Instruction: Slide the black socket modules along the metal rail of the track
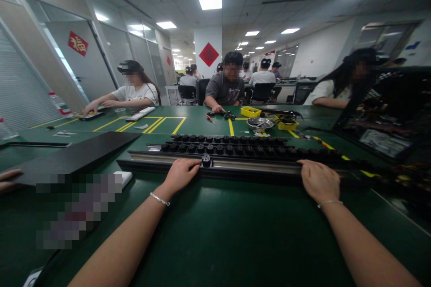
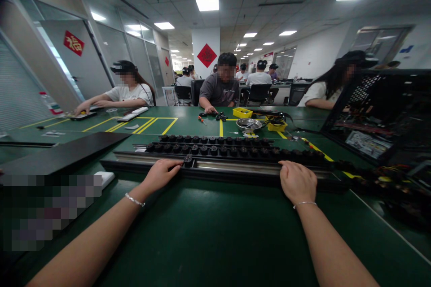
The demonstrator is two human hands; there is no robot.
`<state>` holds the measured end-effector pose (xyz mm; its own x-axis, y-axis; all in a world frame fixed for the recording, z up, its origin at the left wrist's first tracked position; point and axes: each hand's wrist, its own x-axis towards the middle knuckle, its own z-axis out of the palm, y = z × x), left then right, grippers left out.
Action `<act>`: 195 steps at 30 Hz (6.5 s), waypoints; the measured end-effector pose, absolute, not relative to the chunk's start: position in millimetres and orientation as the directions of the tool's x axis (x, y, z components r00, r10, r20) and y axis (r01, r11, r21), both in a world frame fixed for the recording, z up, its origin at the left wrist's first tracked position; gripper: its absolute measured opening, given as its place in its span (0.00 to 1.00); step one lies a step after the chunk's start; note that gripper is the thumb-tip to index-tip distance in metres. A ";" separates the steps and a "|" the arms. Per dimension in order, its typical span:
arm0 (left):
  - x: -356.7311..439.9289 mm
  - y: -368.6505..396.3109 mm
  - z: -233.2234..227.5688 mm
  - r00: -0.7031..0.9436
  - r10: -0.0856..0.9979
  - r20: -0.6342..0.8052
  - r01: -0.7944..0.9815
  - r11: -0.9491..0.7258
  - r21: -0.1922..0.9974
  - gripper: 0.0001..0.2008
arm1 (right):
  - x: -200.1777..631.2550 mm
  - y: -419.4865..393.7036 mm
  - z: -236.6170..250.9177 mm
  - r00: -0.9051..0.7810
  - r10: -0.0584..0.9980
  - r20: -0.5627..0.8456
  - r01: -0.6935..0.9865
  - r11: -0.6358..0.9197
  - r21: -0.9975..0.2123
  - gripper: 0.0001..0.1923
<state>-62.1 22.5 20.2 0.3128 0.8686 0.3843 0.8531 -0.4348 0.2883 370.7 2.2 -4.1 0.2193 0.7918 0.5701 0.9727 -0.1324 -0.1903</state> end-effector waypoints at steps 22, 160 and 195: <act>-61.6 23.2 18.6 0.381 0.850 0.364 0.858 -0.471 0.203 0.16 | 370.4 1.3 -2.0 0.213 0.802 0.558 0.974 -0.133 -0.182 0.22; -48.0 13.9 10.7 0.558 0.751 0.352 0.805 -0.593 -0.012 0.24 | 226.4 3.9 10.6 -0.436 0.770 0.467 0.850 0.522 -0.068 0.13; -48.2 15.0 9.3 0.556 0.755 0.348 0.806 -0.592 -0.004 0.25 | 246.0 -2.6 19.0 -0.406 0.828 0.388 0.877 0.473 -0.091 0.16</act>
